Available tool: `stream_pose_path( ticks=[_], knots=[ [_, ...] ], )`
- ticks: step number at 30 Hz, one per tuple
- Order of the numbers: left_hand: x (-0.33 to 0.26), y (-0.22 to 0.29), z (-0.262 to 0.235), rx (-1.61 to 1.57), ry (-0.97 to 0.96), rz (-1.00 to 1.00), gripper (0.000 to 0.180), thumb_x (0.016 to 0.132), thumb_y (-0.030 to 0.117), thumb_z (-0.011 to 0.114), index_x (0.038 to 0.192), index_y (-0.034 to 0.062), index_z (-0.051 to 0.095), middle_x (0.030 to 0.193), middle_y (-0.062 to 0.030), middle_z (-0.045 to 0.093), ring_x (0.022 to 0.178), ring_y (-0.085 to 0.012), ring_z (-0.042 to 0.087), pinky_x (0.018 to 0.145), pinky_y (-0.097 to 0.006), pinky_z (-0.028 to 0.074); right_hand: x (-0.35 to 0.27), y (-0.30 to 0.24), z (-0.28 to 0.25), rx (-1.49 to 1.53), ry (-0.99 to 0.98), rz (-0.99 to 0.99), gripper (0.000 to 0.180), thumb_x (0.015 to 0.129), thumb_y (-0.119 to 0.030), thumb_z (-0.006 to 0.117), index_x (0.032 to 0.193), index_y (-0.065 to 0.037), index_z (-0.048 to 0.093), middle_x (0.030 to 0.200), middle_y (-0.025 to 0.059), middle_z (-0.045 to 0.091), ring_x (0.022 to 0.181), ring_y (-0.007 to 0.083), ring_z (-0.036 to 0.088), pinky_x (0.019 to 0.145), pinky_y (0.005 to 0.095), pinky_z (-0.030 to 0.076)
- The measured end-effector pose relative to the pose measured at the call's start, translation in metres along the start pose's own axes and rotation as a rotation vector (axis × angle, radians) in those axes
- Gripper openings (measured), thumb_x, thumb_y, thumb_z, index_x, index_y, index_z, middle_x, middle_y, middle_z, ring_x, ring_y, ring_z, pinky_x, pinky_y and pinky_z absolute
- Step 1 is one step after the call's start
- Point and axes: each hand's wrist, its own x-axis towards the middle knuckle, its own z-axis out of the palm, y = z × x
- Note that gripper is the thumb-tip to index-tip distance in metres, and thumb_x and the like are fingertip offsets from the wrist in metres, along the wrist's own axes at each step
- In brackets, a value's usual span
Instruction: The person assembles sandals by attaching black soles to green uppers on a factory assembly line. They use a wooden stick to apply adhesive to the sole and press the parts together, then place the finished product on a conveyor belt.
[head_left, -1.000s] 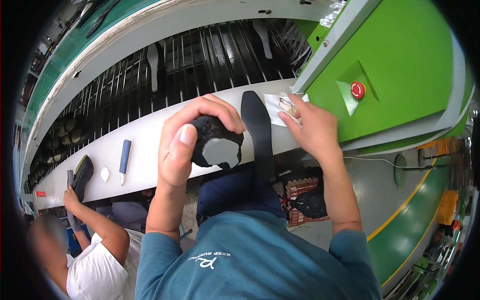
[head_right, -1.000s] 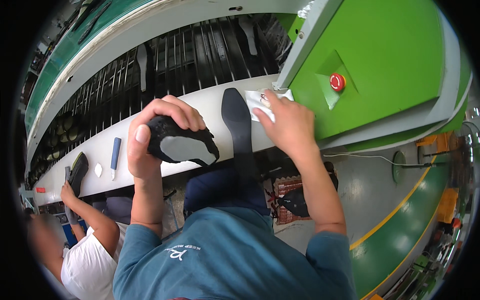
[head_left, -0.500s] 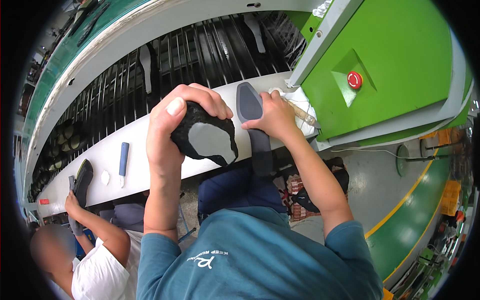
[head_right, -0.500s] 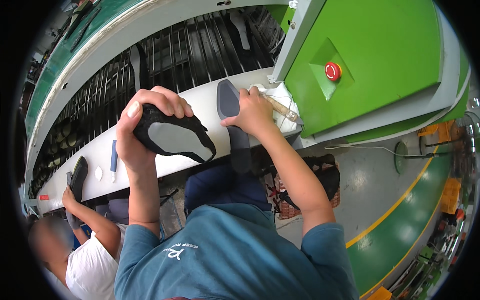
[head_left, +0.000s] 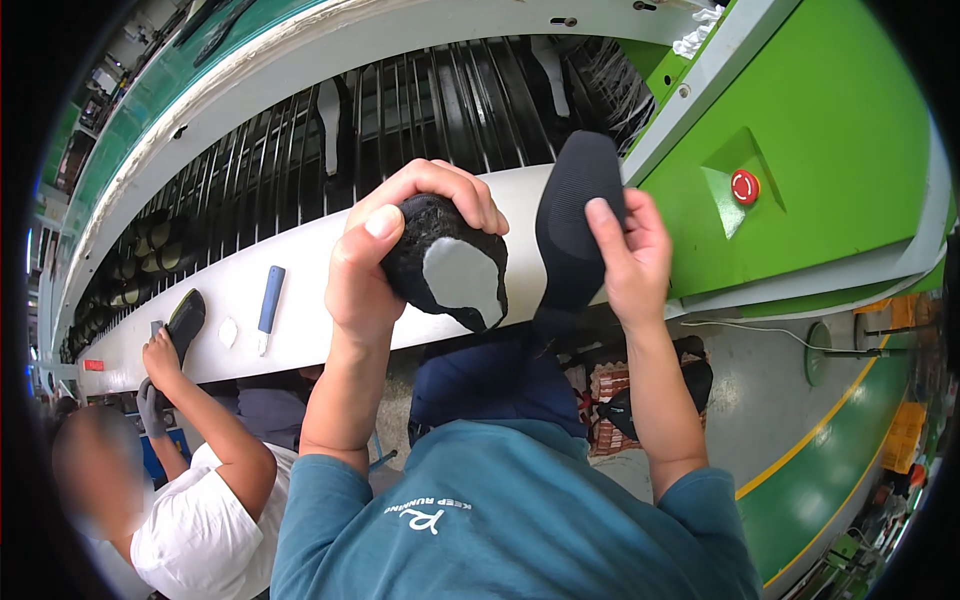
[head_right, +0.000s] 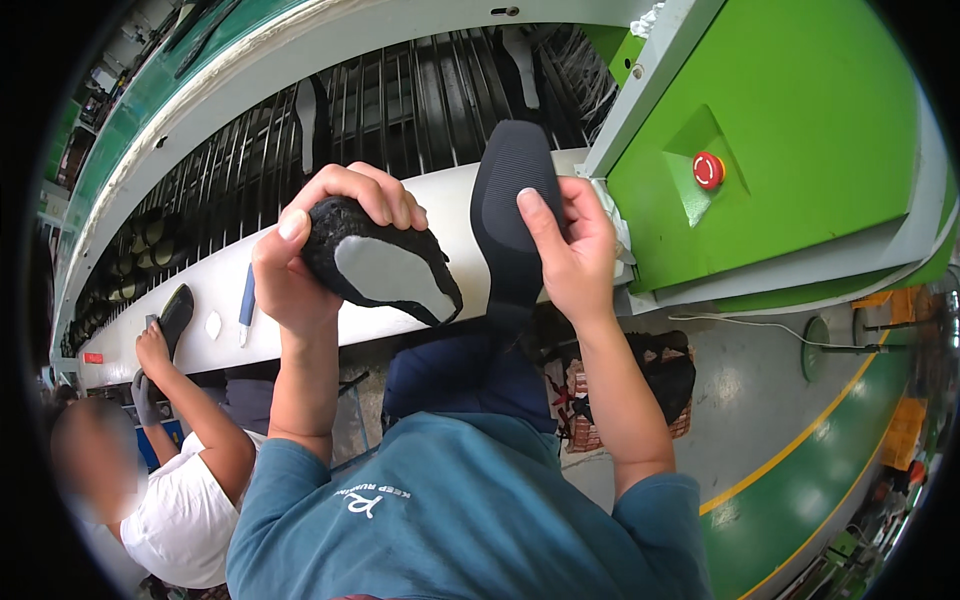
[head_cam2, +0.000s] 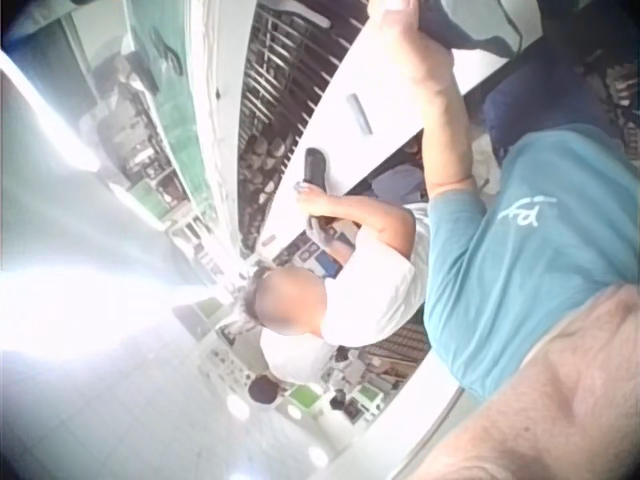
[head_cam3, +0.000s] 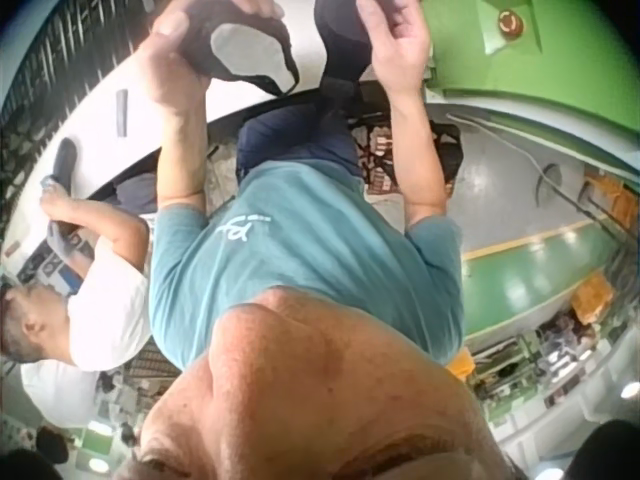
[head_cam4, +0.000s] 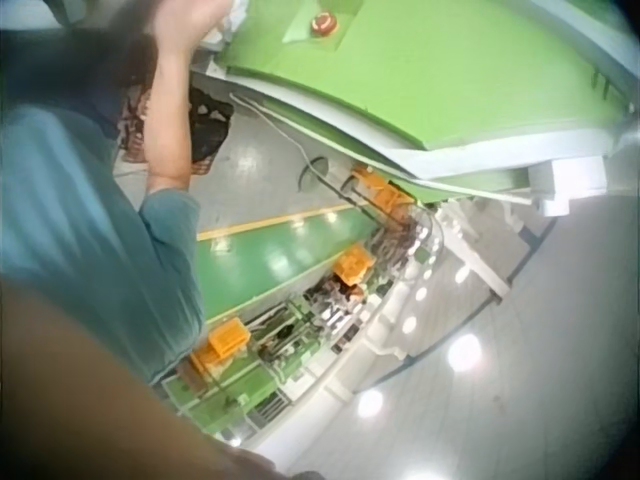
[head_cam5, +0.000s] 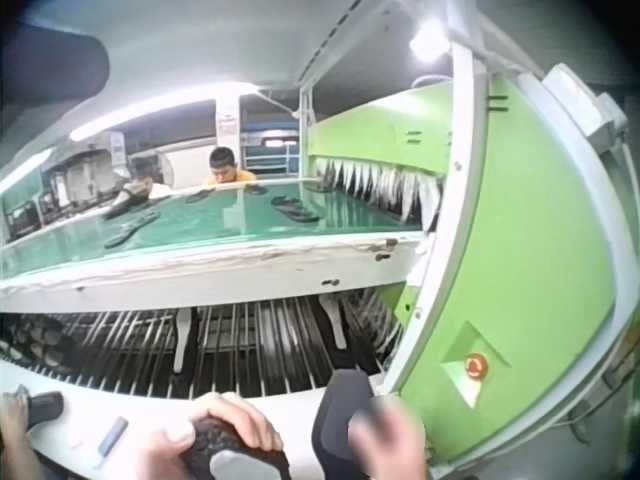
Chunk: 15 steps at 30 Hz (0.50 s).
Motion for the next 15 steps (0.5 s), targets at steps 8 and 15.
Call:
stream_pose_path(
  ticks=[8,15],
  knots=[
    [-0.005,-0.007,-0.010,0.088,0.117,-0.071,0.066,0.095,0.050,0.044,0.109,-0.0104,0.068,0.103,-0.0262,0.070,0.097,-0.0349,0.070,0.091,-0.045,0.057,-0.023,-0.053,0.048,0.227,-0.320,0.243,0.021,0.105,-0.020,0.076,0.100,0.000,0.071,0.088,0.0017,0.075,0.078,0.0027,0.065,0.069,0.0208,0.052],
    [-0.007,0.000,0.004,0.018,0.147,-0.061,0.086,0.106,0.059,0.019,0.112,-0.0082,0.072,0.103,-0.0239,0.076,0.095,-0.0316,0.074,0.093,-0.041,0.058,-0.024,-0.043,0.070,0.172,-0.379,0.236,0.025,0.104,-0.021,0.077,0.093,0.001,0.071,0.081,0.0036,0.075,0.073,0.0046,0.066,0.064,0.0219,0.052]
  ],
)
